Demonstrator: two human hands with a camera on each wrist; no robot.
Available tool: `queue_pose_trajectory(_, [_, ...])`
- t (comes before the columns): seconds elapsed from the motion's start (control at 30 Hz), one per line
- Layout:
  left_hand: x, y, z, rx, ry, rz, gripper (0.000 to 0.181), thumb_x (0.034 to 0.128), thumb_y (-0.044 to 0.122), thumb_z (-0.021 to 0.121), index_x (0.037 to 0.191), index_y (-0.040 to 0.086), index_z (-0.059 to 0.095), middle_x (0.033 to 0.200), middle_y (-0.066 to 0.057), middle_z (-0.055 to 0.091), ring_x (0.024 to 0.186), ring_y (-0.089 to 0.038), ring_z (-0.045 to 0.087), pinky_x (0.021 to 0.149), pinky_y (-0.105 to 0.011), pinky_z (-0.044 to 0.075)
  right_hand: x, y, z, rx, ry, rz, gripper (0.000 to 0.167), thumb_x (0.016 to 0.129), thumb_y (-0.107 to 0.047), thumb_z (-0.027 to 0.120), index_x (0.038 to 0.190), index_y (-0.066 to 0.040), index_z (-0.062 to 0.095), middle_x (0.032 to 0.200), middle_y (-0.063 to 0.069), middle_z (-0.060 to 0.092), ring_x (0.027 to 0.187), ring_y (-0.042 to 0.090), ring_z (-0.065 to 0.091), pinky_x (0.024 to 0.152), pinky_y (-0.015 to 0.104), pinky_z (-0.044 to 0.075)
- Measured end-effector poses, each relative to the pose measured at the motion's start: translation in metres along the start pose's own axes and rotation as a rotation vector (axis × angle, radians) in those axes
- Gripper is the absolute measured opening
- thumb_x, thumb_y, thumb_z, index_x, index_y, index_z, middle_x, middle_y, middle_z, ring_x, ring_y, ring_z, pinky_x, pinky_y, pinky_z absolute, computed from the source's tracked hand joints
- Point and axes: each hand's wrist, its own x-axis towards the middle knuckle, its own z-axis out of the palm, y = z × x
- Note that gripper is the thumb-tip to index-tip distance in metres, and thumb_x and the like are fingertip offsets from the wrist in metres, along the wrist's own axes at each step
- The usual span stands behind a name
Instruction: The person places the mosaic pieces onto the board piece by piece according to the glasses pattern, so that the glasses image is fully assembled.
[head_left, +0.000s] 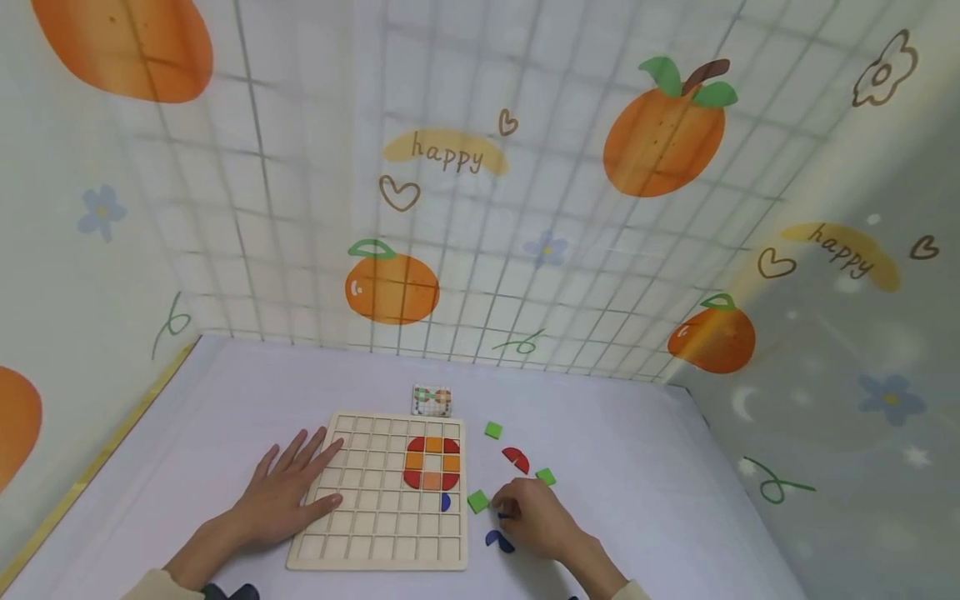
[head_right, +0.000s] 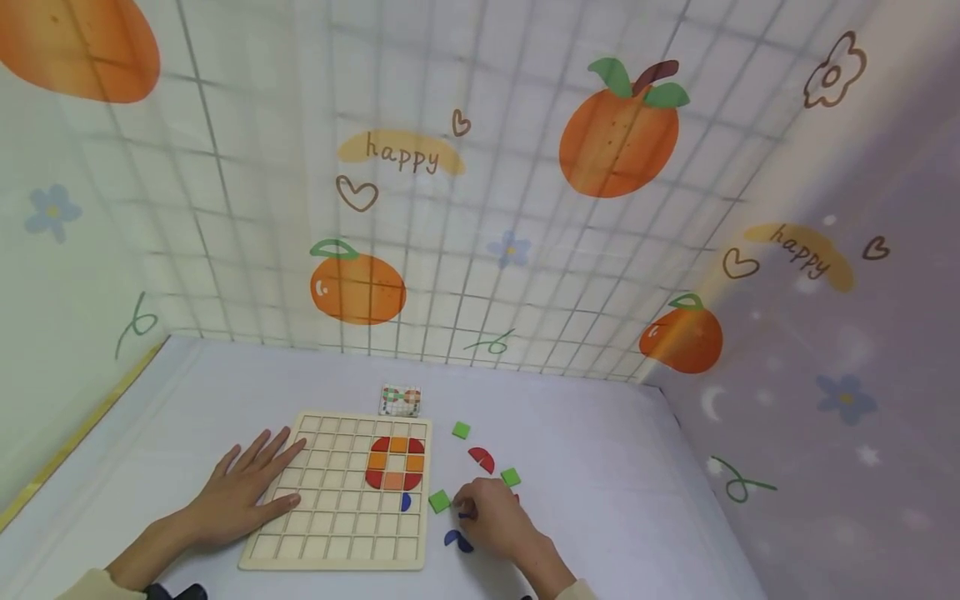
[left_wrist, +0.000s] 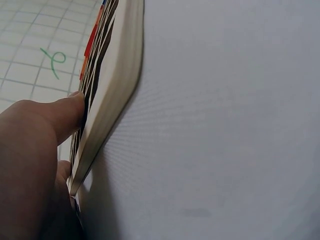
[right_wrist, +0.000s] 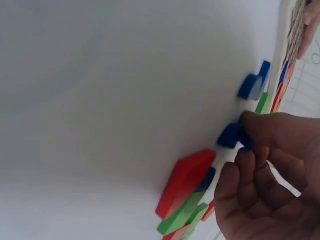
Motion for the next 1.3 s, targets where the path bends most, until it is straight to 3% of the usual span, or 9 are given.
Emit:
queue_pose_trajectory(0.23, [0.000,0.000,-0.001,0.005,0.007,-0.001,0.079,0.0920,0.062,0.055,0.153,0.015,0.036,0.160,-0.019,0.021,0.146,-0.042,0.011,0.110,-0.065,0.005,0.004,-0.008,0.000,0.004,0.074,-0.059,0.013,0.084,-0.003,0.075,0.087,-0.015,0.074,0.076,-0.013,0.056,0.068,0.004,0.052,0.062,0.019,0.050])
queue_pose_trajectory(0.47, [-0.001,0.002,-0.003,-0.001,0.032,0.013,0.078,0.0911,0.060,0.058,0.152,0.015,0.038,0.159,-0.020,0.024,0.145,-0.043,0.014,0.109,-0.066,0.007,0.005,-0.018,0.005,0.174,0.130,-0.060,0.018,0.080,-0.003,0.078,0.092,-0.016,0.073,0.082,-0.013,0.062,0.069,0.006,0.056,0.063,0.020,0.052])
queue_pose_trajectory(0.7, [-0.002,0.001,-0.001,-0.028,0.046,0.020,0.078,0.0909,0.058,0.060,0.152,0.015,0.038,0.158,-0.020,0.024,0.145,-0.043,0.014,0.110,-0.065,0.005,0.005,-0.025,0.016,0.308,0.103,-0.104,0.018,0.078,0.000,0.076,0.088,-0.015,0.074,0.082,-0.011,0.062,0.070,0.006,0.056,0.061,0.020,0.052])
queue_pose_trajectory(0.93, [-0.001,-0.001,0.002,-0.028,0.046,0.029,0.076,0.0919,0.057,0.059,0.151,0.014,0.039,0.158,-0.020,0.024,0.145,-0.043,0.014,0.110,-0.065,0.006,0.008,-0.033,0.020,0.150,0.027,-0.083,0.026,0.088,0.001,0.069,0.107,-0.014,0.078,0.085,-0.012,0.054,0.077,0.004,0.051,0.069,0.018,0.050])
queue_pose_trajectory(1.07, [-0.001,-0.001,0.001,-0.015,0.053,0.038,0.076,0.0921,0.057,0.058,0.152,0.014,0.039,0.158,-0.021,0.025,0.144,-0.044,0.016,0.109,-0.066,0.008,0.006,-0.036,0.017,0.098,0.055,-0.101,0.027,0.090,0.005,0.066,0.102,-0.017,0.077,0.089,-0.013,0.052,0.081,0.003,0.051,0.074,0.018,0.050])
queue_pose_trajectory(1.2, [-0.001,0.001,-0.003,-0.004,0.026,0.018,0.077,0.0921,0.059,0.057,0.152,0.015,0.038,0.159,-0.020,0.023,0.145,-0.043,0.014,0.110,-0.065,0.007,0.005,-0.039,0.015,0.183,0.079,-0.114,0.018,0.089,-0.002,0.071,0.098,-0.017,0.076,0.089,-0.013,0.063,0.078,0.002,0.055,0.071,0.019,0.052])
queue_pose_trajectory(1.3, [0.000,0.001,-0.004,0.002,0.016,0.013,0.078,0.0920,0.060,0.056,0.153,0.015,0.037,0.159,-0.019,0.022,0.145,-0.042,0.014,0.110,-0.065,0.007,0.006,-0.041,0.015,0.294,0.050,-0.095,0.013,0.087,-0.009,0.076,0.099,-0.015,0.077,0.082,-0.010,0.066,0.070,0.003,0.056,0.064,0.019,0.051])
